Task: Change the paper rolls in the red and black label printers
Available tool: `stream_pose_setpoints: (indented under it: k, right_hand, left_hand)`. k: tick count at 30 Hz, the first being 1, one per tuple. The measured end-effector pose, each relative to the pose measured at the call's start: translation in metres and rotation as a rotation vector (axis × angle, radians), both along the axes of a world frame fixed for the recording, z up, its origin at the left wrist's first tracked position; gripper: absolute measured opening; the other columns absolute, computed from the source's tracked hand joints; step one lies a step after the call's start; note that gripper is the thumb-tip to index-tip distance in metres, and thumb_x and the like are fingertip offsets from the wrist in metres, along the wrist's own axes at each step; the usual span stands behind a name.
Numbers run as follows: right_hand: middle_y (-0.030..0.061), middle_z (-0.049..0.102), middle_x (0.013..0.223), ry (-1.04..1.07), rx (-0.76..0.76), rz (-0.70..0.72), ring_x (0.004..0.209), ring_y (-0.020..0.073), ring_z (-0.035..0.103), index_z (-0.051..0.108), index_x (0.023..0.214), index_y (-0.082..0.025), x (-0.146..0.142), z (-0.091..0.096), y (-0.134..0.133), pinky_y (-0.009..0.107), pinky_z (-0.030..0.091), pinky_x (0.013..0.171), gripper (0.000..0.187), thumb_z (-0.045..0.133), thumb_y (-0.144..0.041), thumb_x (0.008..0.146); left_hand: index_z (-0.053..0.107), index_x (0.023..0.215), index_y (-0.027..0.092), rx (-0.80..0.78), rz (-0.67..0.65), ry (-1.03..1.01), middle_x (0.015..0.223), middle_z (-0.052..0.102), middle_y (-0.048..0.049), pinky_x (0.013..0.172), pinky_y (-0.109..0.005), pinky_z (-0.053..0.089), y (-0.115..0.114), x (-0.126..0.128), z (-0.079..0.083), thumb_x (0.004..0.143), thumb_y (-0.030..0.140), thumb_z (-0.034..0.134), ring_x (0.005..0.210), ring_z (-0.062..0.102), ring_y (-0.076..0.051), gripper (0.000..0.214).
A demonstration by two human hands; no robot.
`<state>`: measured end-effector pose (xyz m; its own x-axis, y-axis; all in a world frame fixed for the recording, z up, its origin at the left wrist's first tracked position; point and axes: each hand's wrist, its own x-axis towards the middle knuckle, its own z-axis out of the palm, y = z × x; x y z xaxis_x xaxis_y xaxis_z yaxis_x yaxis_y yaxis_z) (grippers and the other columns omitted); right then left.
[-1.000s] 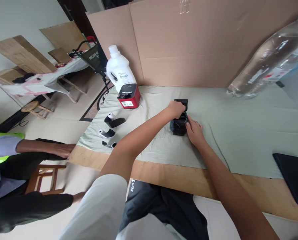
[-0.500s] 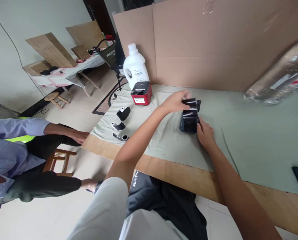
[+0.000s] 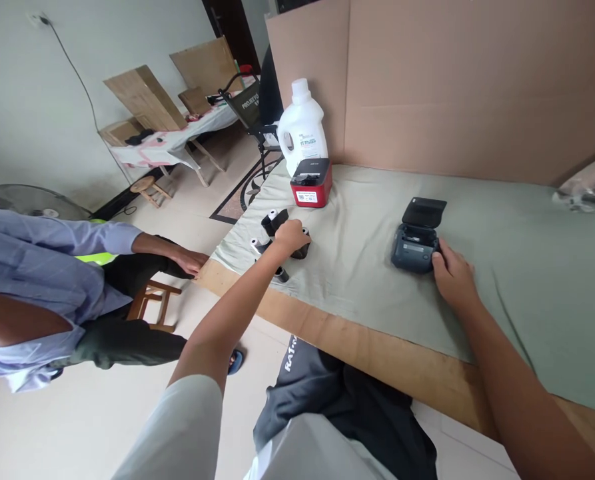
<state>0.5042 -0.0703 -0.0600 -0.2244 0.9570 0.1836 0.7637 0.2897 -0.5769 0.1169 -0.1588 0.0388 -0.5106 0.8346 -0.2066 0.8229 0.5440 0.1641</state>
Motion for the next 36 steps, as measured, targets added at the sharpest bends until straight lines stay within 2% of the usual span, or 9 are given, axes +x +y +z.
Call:
stream_pose_setpoints:
  k: [3,7,10,12,18,25,28,32,36]
  right_hand:
    - [0.0236,0.064,0.147,-0.016,-0.011,-0.014,0.139,0.0347,0.057,0.053,0.155,-0.010,-0.001,0.003,-0.001,0.053,0.036,0.121,0.072,0.028,-0.046,0.099]
    - [0.0232,0.063,0.149,-0.001,-0.012,-0.015,0.139,0.0343,0.057,0.055,0.153,-0.011,0.000,0.002,0.000,0.053,0.034,0.122,0.069,0.030,-0.045,0.099]
    - [0.0224,0.065,0.147,0.024,-0.012,-0.009,0.140,0.0343,0.056,0.055,0.153,-0.014,0.002,0.000,0.000,0.055,0.034,0.123,0.066,0.033,-0.044,0.099]
    - [0.0222,0.065,0.146,0.027,-0.013,-0.013,0.140,0.0345,0.056,0.054,0.155,-0.015,0.003,-0.001,0.001,0.055,0.034,0.122,0.066,0.033,-0.045,0.100]
    - [0.0232,0.062,0.151,0.019,-0.027,-0.016,0.145,0.0354,0.054,0.053,0.157,-0.009,0.002,-0.001,0.002,0.055,0.032,0.125,0.074,0.031,-0.047,0.097]
    - [0.0230,0.061,0.152,0.031,-0.014,-0.010,0.146,0.0359,0.054,0.054,0.156,-0.007,0.002,0.001,0.003,0.054,0.035,0.124,0.074,0.034,-0.047,0.096]
    - [0.0224,0.061,0.153,0.036,-0.015,-0.016,0.146,0.0350,0.054,0.055,0.155,-0.007,0.002,0.004,0.002,0.053,0.034,0.125,0.073,0.035,-0.046,0.096]
    - [0.0219,0.062,0.152,0.040,-0.017,0.005,0.145,0.0342,0.055,0.055,0.155,-0.008,0.003,0.003,0.002,0.053,0.036,0.124,0.072,0.036,-0.046,0.097]
    - [0.0215,0.066,0.146,0.114,0.072,-0.003,0.139,0.0337,0.060,0.061,0.148,-0.009,0.004,0.002,0.002,0.051,0.043,0.121,0.066,0.043,-0.044,0.094]
  left_hand:
    - [0.071,0.119,0.014,-0.032,0.043,-0.007,0.128,0.071,-0.0230,0.085,-0.035,0.053,0.002,0.010,-0.010,0.080,0.040,0.077,0.119,0.070,-0.038,0.047]
    - [0.069,0.124,0.017,0.016,0.046,-0.064,0.131,0.071,-0.0206,0.091,-0.039,0.052,-0.007,0.005,-0.003,0.081,0.056,0.078,0.122,0.067,-0.039,0.059]
    - [0.065,0.128,0.023,0.239,0.138,-0.125,0.124,0.074,-0.0131,0.088,-0.036,0.050,-0.028,-0.023,0.009,0.085,0.071,0.068,0.117,0.068,-0.034,0.065]
    - [0.065,0.123,0.023,0.344,0.244,-0.091,0.112,0.076,-0.0098,0.083,-0.033,0.050,-0.046,-0.051,0.015,0.089,0.069,0.064,0.108,0.070,-0.030,0.057]
    - [0.071,0.106,0.019,0.191,0.384,-0.030,0.120,0.075,-0.0110,0.084,-0.031,0.049,-0.083,-0.126,0.006,0.090,0.053,0.068,0.113,0.068,-0.029,0.038]
    - [0.069,0.135,0.020,0.341,0.180,-0.286,0.127,0.077,-0.0095,0.093,-0.025,0.052,-0.035,-0.154,-0.013,0.091,0.040,0.072,0.113,0.071,-0.022,0.049]
    - [0.070,0.138,0.022,0.260,0.056,-0.343,0.132,0.076,-0.0089,0.095,-0.025,0.053,-0.008,-0.156,-0.013,0.082,0.035,0.080,0.117,0.070,-0.024,0.058]
    - [0.077,0.127,0.023,0.133,-0.025,-0.211,0.123,0.079,-0.0053,0.095,-0.026,0.053,0.010,-0.148,-0.004,0.080,0.031,0.078,0.114,0.071,-0.026,0.047]
    - [0.080,0.120,0.020,0.380,-0.119,-0.054,0.115,0.081,-0.0078,0.095,-0.029,0.053,-0.002,-0.114,0.018,0.083,0.033,0.079,0.109,0.073,-0.028,0.039]
